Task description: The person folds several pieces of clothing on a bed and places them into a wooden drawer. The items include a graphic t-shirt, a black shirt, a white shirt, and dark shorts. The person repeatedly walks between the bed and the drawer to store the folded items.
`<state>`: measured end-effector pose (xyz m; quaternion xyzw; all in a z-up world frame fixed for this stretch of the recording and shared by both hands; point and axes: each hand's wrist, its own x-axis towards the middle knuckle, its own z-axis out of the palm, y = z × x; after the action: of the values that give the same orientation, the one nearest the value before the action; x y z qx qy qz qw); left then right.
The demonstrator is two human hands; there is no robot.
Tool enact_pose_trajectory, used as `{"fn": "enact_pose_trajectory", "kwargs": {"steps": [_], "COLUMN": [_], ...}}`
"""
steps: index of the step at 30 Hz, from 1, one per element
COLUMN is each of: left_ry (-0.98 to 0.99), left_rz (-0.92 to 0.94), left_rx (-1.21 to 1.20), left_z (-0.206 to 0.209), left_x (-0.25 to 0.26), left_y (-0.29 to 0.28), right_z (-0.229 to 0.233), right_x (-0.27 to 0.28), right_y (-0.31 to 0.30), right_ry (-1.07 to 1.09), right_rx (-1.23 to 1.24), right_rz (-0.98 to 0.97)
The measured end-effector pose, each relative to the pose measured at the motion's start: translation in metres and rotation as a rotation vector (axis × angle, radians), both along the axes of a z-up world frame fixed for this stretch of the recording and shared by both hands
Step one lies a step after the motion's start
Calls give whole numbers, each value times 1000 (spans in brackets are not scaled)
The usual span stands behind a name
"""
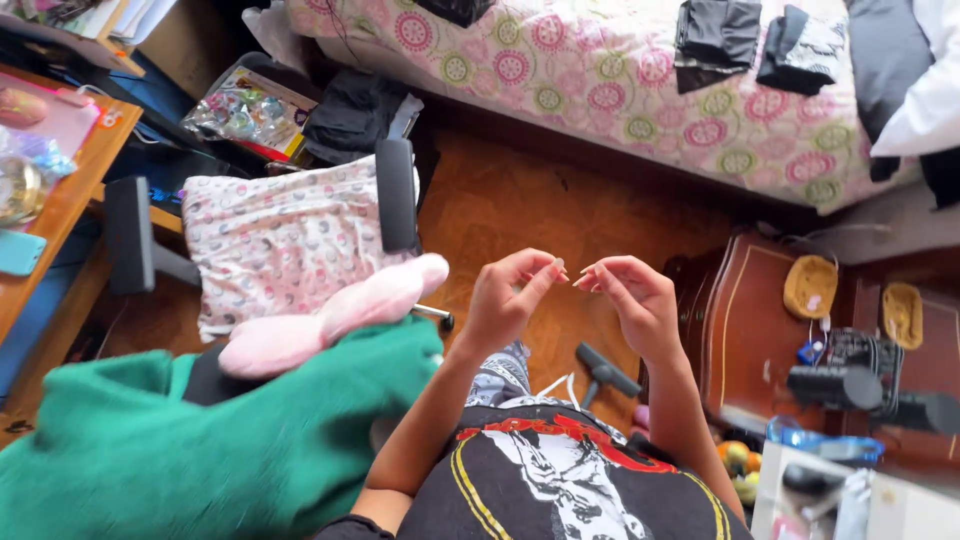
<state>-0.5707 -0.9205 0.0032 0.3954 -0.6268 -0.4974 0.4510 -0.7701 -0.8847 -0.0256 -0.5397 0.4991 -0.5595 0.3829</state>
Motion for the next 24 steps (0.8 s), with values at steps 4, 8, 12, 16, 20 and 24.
{"fn": "enact_pose_trajectory", "kwargs": {"steps": [4, 8, 12, 16, 20, 24], "left_ry": [-15, 25, -14, -46, -77, -73], "left_rz": [16, -35, -64, -70, -42, 4], "left_rx": [-8, -4, -28, -5, 91, 142], "left_z": [-6, 0, 18, 14, 0, -16], "left_x": [-25, -58, -93, -120, -138, -160], "left_y": [-94, -203, -288, -357, -416, -484], "right_z": [-7, -1, 12, 5, -8, -16], "right_x": [-36, -68, -89, -113, -138, -165], "right_y": [-90, -199, -284, -355, -425, -504], "right_ry": [-4, -4, -15, -71, -111, -122], "right_rx": [-10, -58, -47, -16, 35, 66], "right_rz": [22, 35, 43, 41, 43, 84]}}
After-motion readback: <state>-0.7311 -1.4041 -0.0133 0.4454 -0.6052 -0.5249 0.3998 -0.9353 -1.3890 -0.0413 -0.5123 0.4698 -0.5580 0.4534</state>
